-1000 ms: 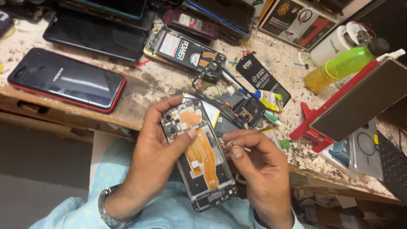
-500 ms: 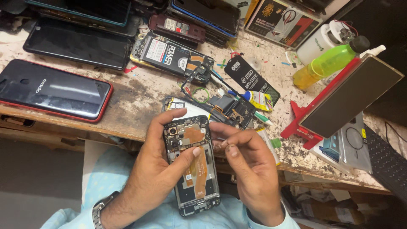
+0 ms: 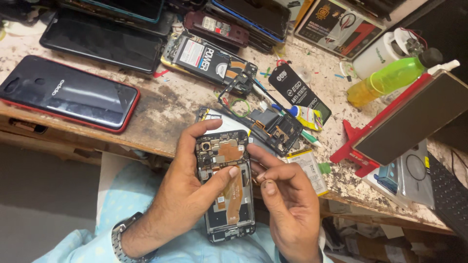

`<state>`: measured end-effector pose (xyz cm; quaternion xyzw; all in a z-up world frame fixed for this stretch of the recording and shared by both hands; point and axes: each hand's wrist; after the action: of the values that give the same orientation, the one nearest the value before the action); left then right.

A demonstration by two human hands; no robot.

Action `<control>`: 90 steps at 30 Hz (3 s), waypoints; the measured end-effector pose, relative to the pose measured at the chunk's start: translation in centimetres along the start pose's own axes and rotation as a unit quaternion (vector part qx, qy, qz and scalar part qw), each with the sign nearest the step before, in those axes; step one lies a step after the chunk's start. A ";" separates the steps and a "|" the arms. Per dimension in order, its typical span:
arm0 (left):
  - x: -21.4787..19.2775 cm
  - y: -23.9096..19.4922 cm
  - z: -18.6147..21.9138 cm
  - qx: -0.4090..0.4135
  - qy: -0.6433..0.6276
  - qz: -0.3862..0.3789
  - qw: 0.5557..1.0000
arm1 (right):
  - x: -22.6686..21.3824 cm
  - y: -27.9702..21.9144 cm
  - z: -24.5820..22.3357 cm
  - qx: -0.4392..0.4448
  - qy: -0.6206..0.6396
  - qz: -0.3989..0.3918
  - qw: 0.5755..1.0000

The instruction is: The person works on a disassembled smartphone, manipulating internal components and ribbon cables with their hands. They repeatedly connect and disconnect a small connector near the top of the device while holding the phone steady.

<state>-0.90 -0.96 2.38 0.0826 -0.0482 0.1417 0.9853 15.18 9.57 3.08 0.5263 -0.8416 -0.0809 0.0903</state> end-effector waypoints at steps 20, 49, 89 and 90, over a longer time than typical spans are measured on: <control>-0.1 -0.1 -0.3 -0.024 -0.017 -0.031 0.999 | -0.9 1.0 -2.9 -0.117 -0.410 -0.063 0.903; -0.1 -1.2 -0.8 -0.061 0.014 -0.102 0.993 | -1.5 1.9 -4.4 -0.067 -0.534 -0.217 0.814; 0.4 -2.4 -2.9 -0.124 -0.012 -0.109 0.986 | -2.6 -1.9 -1.8 0.013 -0.197 -0.072 0.978; 0.6 -2.5 -3.3 -0.136 -0.034 -0.101 0.985 | -2.7 -2.2 -1.5 0.009 -0.180 -0.062 0.982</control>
<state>0.59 -2.61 -1.15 -0.0429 -0.0919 0.0309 0.9944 18.60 10.97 3.88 0.5551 -0.8106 -0.1717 -0.0724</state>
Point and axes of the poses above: each hand's wrist, its own y-axis towards the middle knuckle, its own x-axis out of the palm, z = x × y, and after that the axes turned 15 degrees about -z, right-handed
